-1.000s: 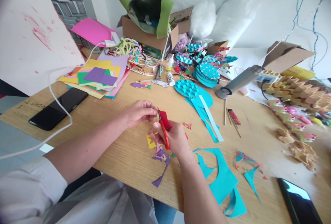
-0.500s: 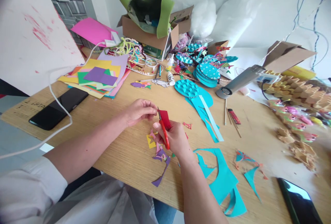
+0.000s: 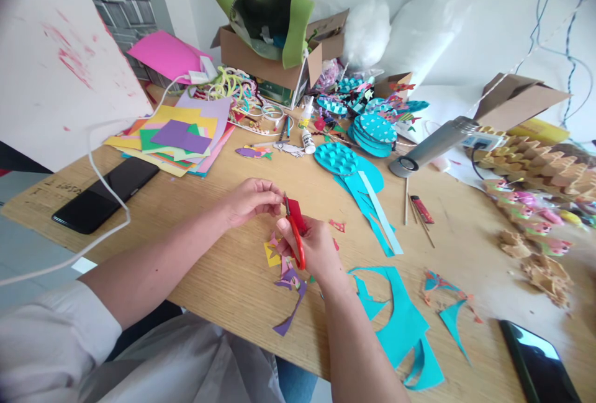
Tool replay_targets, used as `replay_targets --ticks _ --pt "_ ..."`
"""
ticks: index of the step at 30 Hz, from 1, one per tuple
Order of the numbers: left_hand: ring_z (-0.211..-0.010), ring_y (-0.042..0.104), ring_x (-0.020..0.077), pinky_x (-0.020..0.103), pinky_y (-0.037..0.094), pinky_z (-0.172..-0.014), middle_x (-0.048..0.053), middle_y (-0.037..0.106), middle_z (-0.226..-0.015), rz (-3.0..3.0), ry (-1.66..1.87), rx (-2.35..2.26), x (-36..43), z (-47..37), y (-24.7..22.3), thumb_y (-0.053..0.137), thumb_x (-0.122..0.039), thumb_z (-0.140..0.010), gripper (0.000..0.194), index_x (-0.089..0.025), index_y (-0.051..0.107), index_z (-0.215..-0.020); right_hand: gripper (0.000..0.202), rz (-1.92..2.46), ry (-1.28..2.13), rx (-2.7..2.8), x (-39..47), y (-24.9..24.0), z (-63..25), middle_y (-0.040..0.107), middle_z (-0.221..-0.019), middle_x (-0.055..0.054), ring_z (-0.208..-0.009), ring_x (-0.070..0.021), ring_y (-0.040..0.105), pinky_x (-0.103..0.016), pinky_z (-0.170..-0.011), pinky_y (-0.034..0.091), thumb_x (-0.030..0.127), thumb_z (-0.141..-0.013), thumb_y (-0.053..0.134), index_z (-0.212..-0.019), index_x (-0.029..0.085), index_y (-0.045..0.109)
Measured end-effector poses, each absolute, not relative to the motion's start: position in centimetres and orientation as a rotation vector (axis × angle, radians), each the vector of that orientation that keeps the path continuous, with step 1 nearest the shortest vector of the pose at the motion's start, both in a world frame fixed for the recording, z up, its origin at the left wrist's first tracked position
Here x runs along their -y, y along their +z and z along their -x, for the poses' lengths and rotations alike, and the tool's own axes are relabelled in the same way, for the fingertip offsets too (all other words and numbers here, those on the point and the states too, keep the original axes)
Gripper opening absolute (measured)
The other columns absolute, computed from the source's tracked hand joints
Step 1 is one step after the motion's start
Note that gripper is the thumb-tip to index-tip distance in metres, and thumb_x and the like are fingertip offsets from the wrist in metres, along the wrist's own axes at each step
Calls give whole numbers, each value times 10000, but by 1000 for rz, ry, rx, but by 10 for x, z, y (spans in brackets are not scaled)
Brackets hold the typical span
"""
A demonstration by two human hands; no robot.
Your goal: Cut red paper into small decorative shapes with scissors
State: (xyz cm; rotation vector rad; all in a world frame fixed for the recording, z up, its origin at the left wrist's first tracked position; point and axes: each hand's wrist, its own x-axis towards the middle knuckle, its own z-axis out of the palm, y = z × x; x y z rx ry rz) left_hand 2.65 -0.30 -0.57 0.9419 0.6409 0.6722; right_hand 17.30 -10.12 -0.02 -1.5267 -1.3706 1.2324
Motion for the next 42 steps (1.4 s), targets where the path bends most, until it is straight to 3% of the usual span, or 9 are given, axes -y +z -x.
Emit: replay_targets --ticks 29,42 --pt "-460 569 87 224 442 -514 26 647 -601 -905 614 -651 4 -26 -2 638 -113 -663 40 -101 603 -645 517 1584 1164 1430 102 10 -171 650 -520 -49 -471 -174 633 -231 -439 477 658 -707 663 -674 142 631" --pt "-445 561 92 218 427 -496 17 623 -551 -912 604 -651 4 -25 0 624 -111 -645 28 -107 600 -630 462 1636 1175 1390 101 11 -173 582 -448 -14 -410 -137 552 -224 -418 438 590 -690 716 -602 158 578"
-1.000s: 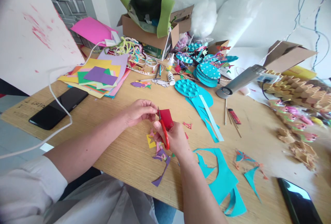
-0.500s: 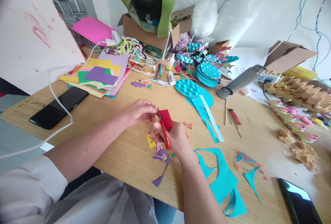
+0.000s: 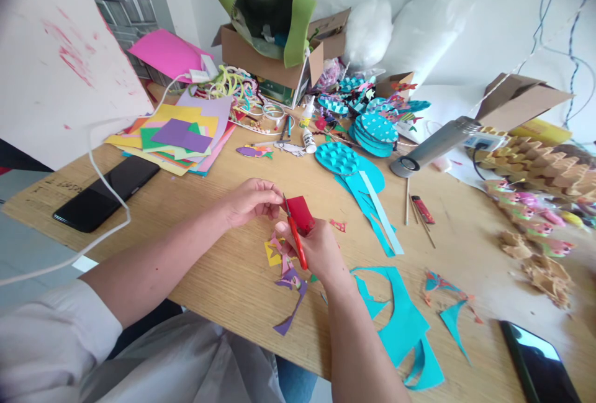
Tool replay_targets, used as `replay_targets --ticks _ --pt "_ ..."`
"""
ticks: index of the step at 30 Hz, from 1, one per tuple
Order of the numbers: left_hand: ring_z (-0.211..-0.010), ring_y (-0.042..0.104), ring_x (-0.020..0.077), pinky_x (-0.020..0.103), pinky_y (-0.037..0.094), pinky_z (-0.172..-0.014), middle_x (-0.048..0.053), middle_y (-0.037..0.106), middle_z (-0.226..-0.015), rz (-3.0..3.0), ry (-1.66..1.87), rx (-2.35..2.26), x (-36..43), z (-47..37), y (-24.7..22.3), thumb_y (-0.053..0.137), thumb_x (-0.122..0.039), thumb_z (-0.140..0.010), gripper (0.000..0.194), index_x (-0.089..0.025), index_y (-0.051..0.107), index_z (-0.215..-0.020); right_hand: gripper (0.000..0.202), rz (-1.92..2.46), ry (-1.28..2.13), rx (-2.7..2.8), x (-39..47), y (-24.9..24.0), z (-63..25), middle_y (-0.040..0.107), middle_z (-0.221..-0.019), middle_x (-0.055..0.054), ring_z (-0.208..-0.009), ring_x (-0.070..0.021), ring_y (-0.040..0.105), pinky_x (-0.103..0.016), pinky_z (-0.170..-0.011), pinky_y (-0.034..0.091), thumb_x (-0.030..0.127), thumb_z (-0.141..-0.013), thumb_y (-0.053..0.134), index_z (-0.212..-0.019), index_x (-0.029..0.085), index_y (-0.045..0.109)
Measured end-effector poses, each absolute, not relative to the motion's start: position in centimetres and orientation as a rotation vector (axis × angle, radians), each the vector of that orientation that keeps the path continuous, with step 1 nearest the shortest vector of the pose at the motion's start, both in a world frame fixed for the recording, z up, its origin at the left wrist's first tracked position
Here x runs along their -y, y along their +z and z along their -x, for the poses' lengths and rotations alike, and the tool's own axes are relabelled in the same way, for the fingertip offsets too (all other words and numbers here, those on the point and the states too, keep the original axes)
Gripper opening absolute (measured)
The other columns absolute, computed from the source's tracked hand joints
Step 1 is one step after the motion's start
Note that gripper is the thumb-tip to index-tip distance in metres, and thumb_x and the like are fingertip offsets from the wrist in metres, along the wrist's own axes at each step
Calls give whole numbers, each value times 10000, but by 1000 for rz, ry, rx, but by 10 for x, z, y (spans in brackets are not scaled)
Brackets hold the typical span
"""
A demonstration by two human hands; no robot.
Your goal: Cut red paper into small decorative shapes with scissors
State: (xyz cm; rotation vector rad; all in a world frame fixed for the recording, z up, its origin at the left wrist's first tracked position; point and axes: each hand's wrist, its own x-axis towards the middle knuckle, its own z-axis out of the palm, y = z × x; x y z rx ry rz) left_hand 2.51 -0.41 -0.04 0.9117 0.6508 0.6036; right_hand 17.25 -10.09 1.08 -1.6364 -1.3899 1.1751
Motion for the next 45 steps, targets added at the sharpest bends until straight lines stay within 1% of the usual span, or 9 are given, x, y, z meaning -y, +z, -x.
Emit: replay_targets --ticks 6,12,16,20,27,31,36,42,45 --pt "-447 555 87 215 425 -504 -2 591 -506 -924 590 -661 4 -24 0 646 -125 -654 61 -113 593 -625 491 1638 1183 1373 101 10 -172 567 -426 -17 -384 -131 527 -228 -403 424 611 -684 705 -560 149 597" --pt "-452 551 90 219 414 -502 5 590 -500 -925 585 -655 4 -24 1 612 -107 -673 58 -117 590 -620 506 1597 1190 1384 102 12 -171 594 -452 -37 -393 -135 527 -232 -402 423 635 -692 690 -613 139 632" --pt "-459 548 90 229 418 -518 4 592 -513 -927 579 -657 4 -24 0 635 -116 -672 70 -117 587 -621 522 1599 1183 1409 102 12 -172 581 -439 -35 -390 -129 524 -224 -399 408 643 -698 680 -560 146 609" --pt "-457 548 91 227 413 -511 1 588 -505 -932 578 -658 3 -24 0 633 -117 -673 69 -118 586 -622 520 1622 1175 1426 102 11 -173 560 -415 -19 -378 -130 525 -222 -395 401 646 -690 683 -549 154 590" --pt "-457 566 89 229 434 -509 28 649 -599 -916 593 -640 4 -24 -1 642 -122 -663 69 -109 581 -634 489 1639 1159 1421 102 11 -172 562 -424 -20 -371 -122 514 -216 -384 390 599 -707 693 -535 161 559" --pt "-484 580 87 234 451 -533 31 663 -645 -925 604 -616 5 -25 -3 696 -144 -647 118 -103 590 -679 502 1636 1154 1394 101 11 -172 551 -411 -12 -370 -124 517 -219 -389 413 621 -704 683 -541 158 580" --pt "-491 580 83 243 464 -550 21 655 -644 -926 646 -614 5 -28 -7 710 -132 -645 134 -98 590 -695 516 1635 1132 1402 101 11 -171 560 -418 -18 -381 -129 523 -224 -394 428 647 -702 669 -570 152 608" --pt "-502 590 89 244 463 -552 28 666 -670 -910 658 -594 5 -27 -7 702 -131 -655 127 -96 591 -706 517 1630 1128 1405 102 11 -171 559 -420 -21 -381 -120 513 -218 -393 411 635 -716 665 -545 154 587" --pt "-502 594 96 240 459 -550 17 650 -626 -899 659 -593 6 -27 -6 676 -107 -657 95 -97 591 -699 499 1624 1130 1413 102 11 -171 564 -425 -17 -378 -120 518 -214 -391 407 618 -723 671 -555 159 575"
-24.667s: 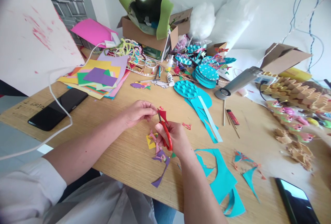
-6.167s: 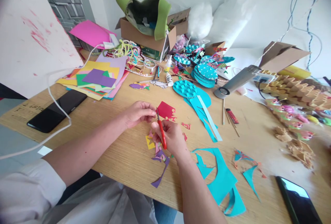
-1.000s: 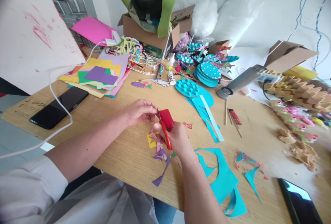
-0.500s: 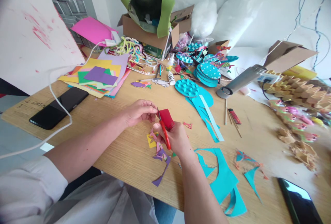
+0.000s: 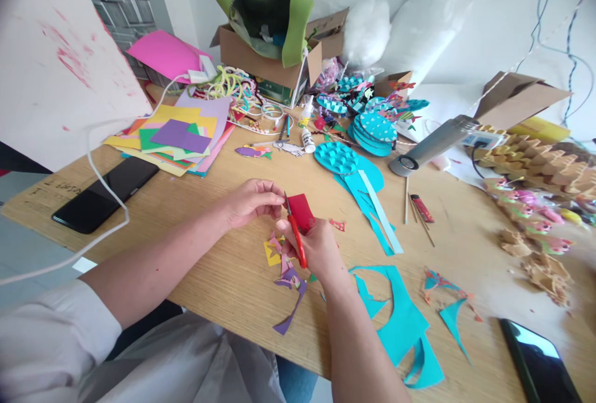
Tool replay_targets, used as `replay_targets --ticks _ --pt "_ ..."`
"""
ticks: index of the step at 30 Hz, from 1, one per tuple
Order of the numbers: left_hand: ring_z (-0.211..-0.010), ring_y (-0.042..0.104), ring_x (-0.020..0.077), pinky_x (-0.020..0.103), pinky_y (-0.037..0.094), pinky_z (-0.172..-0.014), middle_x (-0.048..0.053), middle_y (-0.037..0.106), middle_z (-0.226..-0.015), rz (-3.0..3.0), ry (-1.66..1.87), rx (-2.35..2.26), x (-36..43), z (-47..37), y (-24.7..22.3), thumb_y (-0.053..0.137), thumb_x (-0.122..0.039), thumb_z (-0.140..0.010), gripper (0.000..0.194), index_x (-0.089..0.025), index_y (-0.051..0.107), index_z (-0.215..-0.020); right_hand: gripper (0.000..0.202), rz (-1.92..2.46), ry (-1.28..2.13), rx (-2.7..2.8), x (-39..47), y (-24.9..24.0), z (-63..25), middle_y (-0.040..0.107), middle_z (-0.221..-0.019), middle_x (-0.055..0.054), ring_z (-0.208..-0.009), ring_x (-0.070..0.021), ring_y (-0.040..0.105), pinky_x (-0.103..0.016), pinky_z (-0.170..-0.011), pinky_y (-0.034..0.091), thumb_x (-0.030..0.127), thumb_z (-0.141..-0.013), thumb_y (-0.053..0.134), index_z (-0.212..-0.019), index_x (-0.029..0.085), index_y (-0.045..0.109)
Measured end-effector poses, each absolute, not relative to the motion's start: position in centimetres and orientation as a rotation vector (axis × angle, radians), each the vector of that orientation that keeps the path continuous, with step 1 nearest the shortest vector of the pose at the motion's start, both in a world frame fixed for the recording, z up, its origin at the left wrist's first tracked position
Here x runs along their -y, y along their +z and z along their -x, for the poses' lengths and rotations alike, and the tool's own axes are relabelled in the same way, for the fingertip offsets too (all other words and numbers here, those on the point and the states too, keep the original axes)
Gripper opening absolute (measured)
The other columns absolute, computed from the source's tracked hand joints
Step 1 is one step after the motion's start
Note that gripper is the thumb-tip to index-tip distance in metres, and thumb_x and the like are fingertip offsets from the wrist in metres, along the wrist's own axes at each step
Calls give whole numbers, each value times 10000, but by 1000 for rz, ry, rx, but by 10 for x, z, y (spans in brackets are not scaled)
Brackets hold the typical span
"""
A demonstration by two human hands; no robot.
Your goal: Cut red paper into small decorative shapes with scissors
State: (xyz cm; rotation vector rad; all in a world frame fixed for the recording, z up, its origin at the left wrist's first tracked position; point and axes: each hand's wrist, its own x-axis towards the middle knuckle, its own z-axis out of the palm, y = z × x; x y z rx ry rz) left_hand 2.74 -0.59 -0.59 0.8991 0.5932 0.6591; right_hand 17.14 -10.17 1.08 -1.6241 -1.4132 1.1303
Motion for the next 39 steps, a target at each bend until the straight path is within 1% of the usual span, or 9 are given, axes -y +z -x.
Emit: replay_targets --ticks 4,10,17,19,24,31,39 --pt "-497 593 99 236 462 -561 2 616 -550 -892 659 -596 7 -28 -4 658 -88 -661 82 -102 579 -678 504 1625 1131 1418 102 10 -172 559 -418 -13 -364 -117 511 -212 -382 391 620 -715 679 -539 164 555" --pt "-518 622 116 245 485 -590 25 639 -564 -885 640 -580 6 -26 -4 651 -83 -657 88 -102 570 -687 494 1629 1155 1410 102 11 -172 552 -411 -12 -358 -108 490 -206 -376 369 600 -717 688 -531 163 550" --pt "-532 636 125 252 500 -601 34 645 -564 -875 641 -548 5 -26 -6 686 -96 -635 125 -96 571 -685 468 1660 1171 1391 102 9 -173 551 -404 -9 -346 -104 478 -197 -357 337 556 -720 708 -528 164 540" --pt "-535 637 125 254 502 -606 34 649 -568 -874 645 -548 5 -27 -6 698 -103 -631 137 -95 575 -690 466 1651 1162 1391 102 7 -174 555 -407 -13 -351 -106 486 -198 -361 347 556 -731 700 -532 159 559" --pt "-547 640 124 269 508 -631 47 667 -593 -862 646 -546 5 -27 -8 723 -124 -638 156 -92 587 -706 537 1596 1152 1433 102 1 -176 570 -417 -42 -366 -116 507 -212 -381 387 596 -773 639 -479 151 578" --pt "-559 640 122 266 503 -635 36 655 -587 -809 662 -578 5 -29 -7 739 -108 -635 151 -85 602 -693 538 1524 1207 1363 101 4 -173 597 -438 -48 -386 -128 544 -211 -384 423 651 -722 654 -538 149 601" --pt "-551 630 112 248 491 -609 38 664 -593 -789 663 -597 6 -29 -6 743 -111 -616 152 -90 611 -689 531 1481 1246 1332 102 -1 -174 631 -477 -63 -390 -120 552 -211 -394 430 638 -766 623 -563 148 600"
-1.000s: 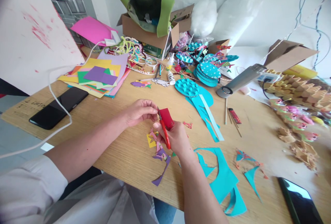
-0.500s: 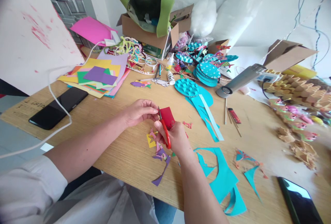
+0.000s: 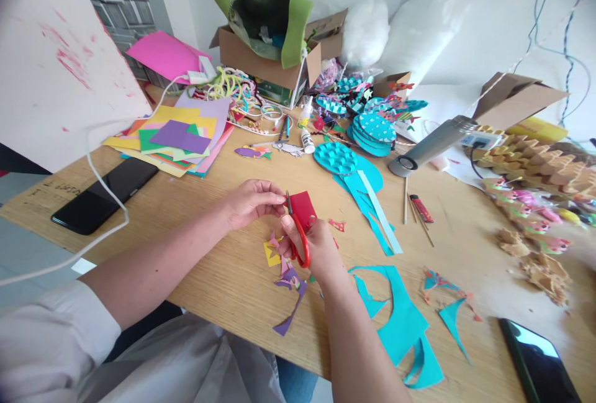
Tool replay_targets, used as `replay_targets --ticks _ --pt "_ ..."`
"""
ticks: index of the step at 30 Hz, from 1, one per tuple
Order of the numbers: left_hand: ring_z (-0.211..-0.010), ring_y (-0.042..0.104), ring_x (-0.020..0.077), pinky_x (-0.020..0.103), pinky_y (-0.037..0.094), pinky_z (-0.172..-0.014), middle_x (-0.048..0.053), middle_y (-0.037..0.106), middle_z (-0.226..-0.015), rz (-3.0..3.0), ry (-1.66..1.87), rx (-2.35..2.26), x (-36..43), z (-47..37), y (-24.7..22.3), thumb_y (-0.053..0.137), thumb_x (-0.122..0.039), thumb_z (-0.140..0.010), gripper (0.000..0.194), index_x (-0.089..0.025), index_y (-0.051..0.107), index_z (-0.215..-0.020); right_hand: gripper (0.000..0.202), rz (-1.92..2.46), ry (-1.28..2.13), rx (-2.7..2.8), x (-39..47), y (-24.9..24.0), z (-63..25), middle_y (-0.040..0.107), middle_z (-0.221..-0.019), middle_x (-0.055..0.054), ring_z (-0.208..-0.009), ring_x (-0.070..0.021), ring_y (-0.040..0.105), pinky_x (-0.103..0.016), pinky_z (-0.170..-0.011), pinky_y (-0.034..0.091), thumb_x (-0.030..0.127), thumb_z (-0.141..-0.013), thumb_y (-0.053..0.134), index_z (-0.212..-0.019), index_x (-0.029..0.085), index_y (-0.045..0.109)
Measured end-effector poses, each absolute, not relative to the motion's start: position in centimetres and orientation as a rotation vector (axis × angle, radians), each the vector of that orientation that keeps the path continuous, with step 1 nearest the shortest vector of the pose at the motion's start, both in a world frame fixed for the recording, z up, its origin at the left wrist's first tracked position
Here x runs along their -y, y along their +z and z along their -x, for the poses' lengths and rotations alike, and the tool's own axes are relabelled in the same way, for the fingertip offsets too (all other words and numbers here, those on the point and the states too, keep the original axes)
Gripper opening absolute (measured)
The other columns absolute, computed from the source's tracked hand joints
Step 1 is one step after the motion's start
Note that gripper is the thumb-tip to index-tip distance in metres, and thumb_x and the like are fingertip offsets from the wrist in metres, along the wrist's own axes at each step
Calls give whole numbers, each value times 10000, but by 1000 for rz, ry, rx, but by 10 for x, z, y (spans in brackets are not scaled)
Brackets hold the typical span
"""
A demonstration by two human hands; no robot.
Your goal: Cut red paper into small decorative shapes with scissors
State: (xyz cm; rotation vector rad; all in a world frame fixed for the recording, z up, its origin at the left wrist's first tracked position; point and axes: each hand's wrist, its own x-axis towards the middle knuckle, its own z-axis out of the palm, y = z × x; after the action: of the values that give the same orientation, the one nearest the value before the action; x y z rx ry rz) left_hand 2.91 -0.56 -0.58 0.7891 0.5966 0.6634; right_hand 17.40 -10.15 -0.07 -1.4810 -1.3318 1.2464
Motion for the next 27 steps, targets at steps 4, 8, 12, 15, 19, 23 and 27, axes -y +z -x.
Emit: replay_targets --ticks 4,8,12,15,19,23,27 --pt "-570 632 113 254 491 -624 35 670 -617 -797 657 -583 7 -30 -8 764 -146 -597 185 -93 613 -689 545 1504 1219 1299 101 2 -172 611 -453 -46 -364 -108 527 -203 -374 407 673 -771 585 -598 157 577" --pt "-601 633 110 268 495 -660 45 683 -685 -830 667 -597 9 -31 -9 755 -157 -606 172 -87 628 -699 516 1498 1224 1217 99 3 -172 609 -460 -27 -377 -111 534 -203 -385 417 670 -745 619 -662 162 575" --pt "-584 604 93 262 478 -640 48 681 -733 -968 650 -750 4 -28 -6 684 -135 -673 69 -95 642 -710 507 1481 1248 1116 97 -3 -176 594 -460 -15 -369 -100 507 -199 -376 392 656 -764 611 -672 159 585" --pt "-545 551 86 232 420 -570 21 633 -637 -1237 617 -986 -5 -21 -7 645 -152 -716 45 -115 639 -691 496 1477 1227 1075 96 -6 -179 594 -470 -14 -378 -103 513 -202 -379 392 643 -768 619 -677 156 592" --pt "-569 537 123 248 389 -580 24 631 -612 -1741 489 -1272 -16 -11 -11 655 -181 -699 59 -146 656 -652 478 1470 1200 1053 95 -7 -181 591 -477 -13 -391 -110 524 -210 -389 411 623 -776 627 -682 155 596" --pt "-614 552 160 271 393 -629 58 649 -678 -2057 391 -1350 -19 -7 -13 665 -164 -673 68 -163 665 -604 474 1461 1193 1036 95 -5 -182 591 -475 -18 -388 -113 520 -218 -389 408 620 -778 626 -679 158 597" --pt "-624 555 171 274 396 -650 68 653 -698 -2061 465 -1336 -20 -5 -14 699 -141 -640 83 -171 674 -567 488 1466 1184 1060 95 -3 -183 598 -474 -30 -389 -120 522 -227 -384 391 629 -793 600 -656 161 600"
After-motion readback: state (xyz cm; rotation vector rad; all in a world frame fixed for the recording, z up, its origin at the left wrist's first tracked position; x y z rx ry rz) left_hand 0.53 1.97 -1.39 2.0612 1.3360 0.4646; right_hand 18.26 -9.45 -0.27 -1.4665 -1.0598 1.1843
